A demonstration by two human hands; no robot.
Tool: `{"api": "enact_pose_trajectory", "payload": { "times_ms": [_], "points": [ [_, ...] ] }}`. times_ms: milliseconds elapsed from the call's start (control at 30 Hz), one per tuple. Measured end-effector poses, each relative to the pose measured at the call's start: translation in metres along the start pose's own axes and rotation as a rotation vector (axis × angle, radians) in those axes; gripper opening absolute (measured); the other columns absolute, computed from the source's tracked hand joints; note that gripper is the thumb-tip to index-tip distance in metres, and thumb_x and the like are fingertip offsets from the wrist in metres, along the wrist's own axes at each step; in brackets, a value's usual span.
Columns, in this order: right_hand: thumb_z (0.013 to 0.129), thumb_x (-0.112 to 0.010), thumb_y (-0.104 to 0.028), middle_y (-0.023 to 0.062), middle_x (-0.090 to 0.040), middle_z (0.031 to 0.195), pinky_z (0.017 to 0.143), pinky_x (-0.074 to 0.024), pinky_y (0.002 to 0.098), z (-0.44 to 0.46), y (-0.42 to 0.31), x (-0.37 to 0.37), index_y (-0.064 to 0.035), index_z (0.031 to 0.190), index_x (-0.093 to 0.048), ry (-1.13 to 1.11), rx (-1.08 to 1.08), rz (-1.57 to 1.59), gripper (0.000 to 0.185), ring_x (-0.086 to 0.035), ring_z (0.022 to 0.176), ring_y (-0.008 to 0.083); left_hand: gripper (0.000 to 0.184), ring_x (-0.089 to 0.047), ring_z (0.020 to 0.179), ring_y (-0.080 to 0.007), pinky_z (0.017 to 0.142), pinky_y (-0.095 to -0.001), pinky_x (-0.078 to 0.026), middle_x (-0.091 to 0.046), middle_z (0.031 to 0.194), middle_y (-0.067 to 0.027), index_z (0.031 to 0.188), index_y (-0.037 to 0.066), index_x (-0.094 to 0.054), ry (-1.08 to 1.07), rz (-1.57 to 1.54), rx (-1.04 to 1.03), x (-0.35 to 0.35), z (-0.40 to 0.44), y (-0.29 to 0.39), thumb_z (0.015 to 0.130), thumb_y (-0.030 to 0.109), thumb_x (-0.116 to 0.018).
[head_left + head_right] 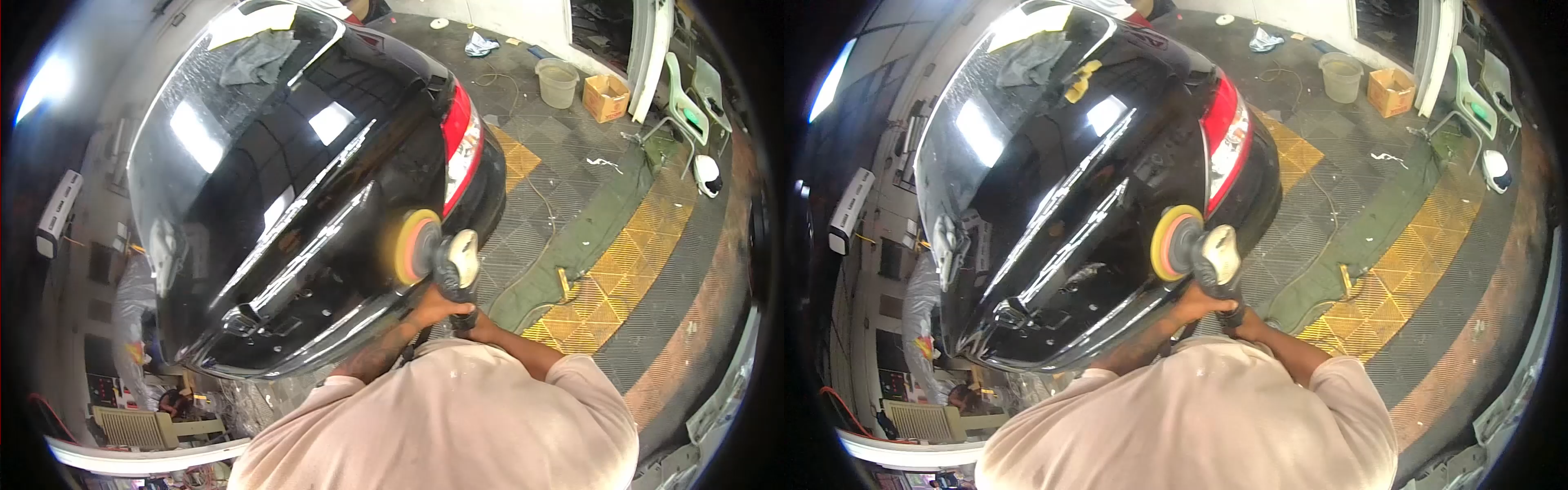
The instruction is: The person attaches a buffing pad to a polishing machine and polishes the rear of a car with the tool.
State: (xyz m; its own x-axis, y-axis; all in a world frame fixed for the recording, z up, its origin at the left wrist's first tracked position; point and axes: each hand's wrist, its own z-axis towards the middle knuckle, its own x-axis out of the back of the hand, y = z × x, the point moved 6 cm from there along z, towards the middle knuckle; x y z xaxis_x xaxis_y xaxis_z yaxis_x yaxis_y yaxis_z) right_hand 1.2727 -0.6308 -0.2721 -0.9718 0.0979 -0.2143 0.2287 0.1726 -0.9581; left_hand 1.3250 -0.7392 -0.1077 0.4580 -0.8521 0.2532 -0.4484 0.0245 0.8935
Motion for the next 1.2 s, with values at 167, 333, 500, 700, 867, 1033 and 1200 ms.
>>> {"api": "enact_pose_trajectory", "payload": {
  "times_ms": [167, 333, 500, 700, 867, 1033, 1200],
  "points": [
    [0.074, -0.083, -0.009, 0.0027, -0.069, 0.108, 0.091, -0.0524, 0.0341, -0.005, 0.005, 0.004, -0.0079, 0.119, -0.066, -0.072, -0.027, -0.068, 0.047, -0.064, 0.099, 0.0153, 0.078, -0.059, 0.122, -0.0256, 0.108, -0.0395, -0.046, -0.063, 0.131, -0.0147, 0.136, -0.002, -0.056, -0.008, 0.058, -0.119, 0.000, -0.006, 0.018, 0.070, 0.022, -0.092],
    [0.070, -0.080, -0.002, 0.0028, -0.067, 0.100, 0.085, -0.0530, 0.0343, -0.006, -0.021, 0.020, -0.0074, 0.110, -0.065, 0.052, -0.021, 0.036, 0.043, -0.064, 0.093, 0.0165, 0.072, -0.061, 0.117, -0.0247, 0.104, -0.0379, -0.048, -0.065, 0.125, -0.0137, 0.133, -0.001, -0.058, -0.081, 0.083, -0.050, 0.000, 0.028, 0.034, 0.072, 0.019, -0.089],
    [0.067, -0.075, -0.006, 0.0045, -0.059, 0.097, 0.082, -0.0504, 0.0368, -0.015, -0.060, 0.025, -0.0060, 0.107, -0.057, 0.048, 0.146, -0.391, 0.045, -0.059, 0.092, 0.0207, 0.062, -0.064, 0.102, -0.0197, 0.092, -0.0361, -0.053, -0.070, 0.110, -0.0084, 0.114, 0.005, -0.068, 0.079, -0.134, -0.154, 0.004, 0.004, 0.047, 0.061, 0.020, -0.095],
    [0.070, -0.071, 0.006, 0.0069, -0.064, 0.091, 0.076, -0.0541, 0.0375, -0.020, -0.091, 0.024, -0.0030, 0.101, -0.058, 0.053, -0.152, 0.059, 0.034, -0.064, 0.082, 0.0201, 0.071, -0.066, 0.108, -0.0258, 0.095, -0.0373, -0.052, -0.071, 0.110, -0.0148, 0.118, -0.002, -0.067, 0.081, -0.213, -0.102, -0.002, 0.023, 0.076, 0.053, 0.014, -0.092],
    [0.068, -0.070, 0.007, 0.0075, -0.066, 0.089, 0.075, -0.0555, 0.0361, -0.015, -0.109, 0.044, -0.0036, 0.101, -0.059, 0.031, -0.046, 0.126, 0.036, -0.066, 0.083, 0.0203, 0.063, -0.070, 0.100, -0.0255, 0.085, -0.0370, -0.056, -0.073, 0.104, -0.0159, 0.108, -0.004, -0.071, 0.119, -0.277, -0.240, -0.004, 0.040, 0.081, 0.051, 0.010, -0.093],
    [0.069, -0.072, 0.004, 0.0071, -0.066, 0.092, 0.077, -0.0548, 0.0379, -0.005, -0.107, 0.031, -0.0041, 0.103, -0.060, -0.037, -0.076, 0.017, 0.037, -0.066, 0.087, 0.0206, 0.059, -0.069, 0.099, -0.0247, 0.085, -0.0368, -0.055, -0.073, 0.099, -0.0138, 0.108, -0.001, -0.072, 0.108, -0.325, -0.216, -0.011, 0.035, 0.054, 0.053, 0.008, -0.091],
    [0.070, -0.075, 0.002, 0.0067, -0.067, 0.095, 0.080, -0.0540, 0.0396, 0.010, -0.095, 0.033, -0.0046, 0.104, -0.061, -0.024, -0.075, -0.052, 0.037, -0.066, 0.090, 0.0209, 0.065, -0.067, 0.098, -0.0234, 0.088, -0.0387, -0.053, -0.071, 0.098, -0.0105, 0.117, 0.001, -0.068, 0.020, -0.304, -0.305, -0.010, 0.059, 0.028, 0.056, 0.006, -0.088]
  ]
}}
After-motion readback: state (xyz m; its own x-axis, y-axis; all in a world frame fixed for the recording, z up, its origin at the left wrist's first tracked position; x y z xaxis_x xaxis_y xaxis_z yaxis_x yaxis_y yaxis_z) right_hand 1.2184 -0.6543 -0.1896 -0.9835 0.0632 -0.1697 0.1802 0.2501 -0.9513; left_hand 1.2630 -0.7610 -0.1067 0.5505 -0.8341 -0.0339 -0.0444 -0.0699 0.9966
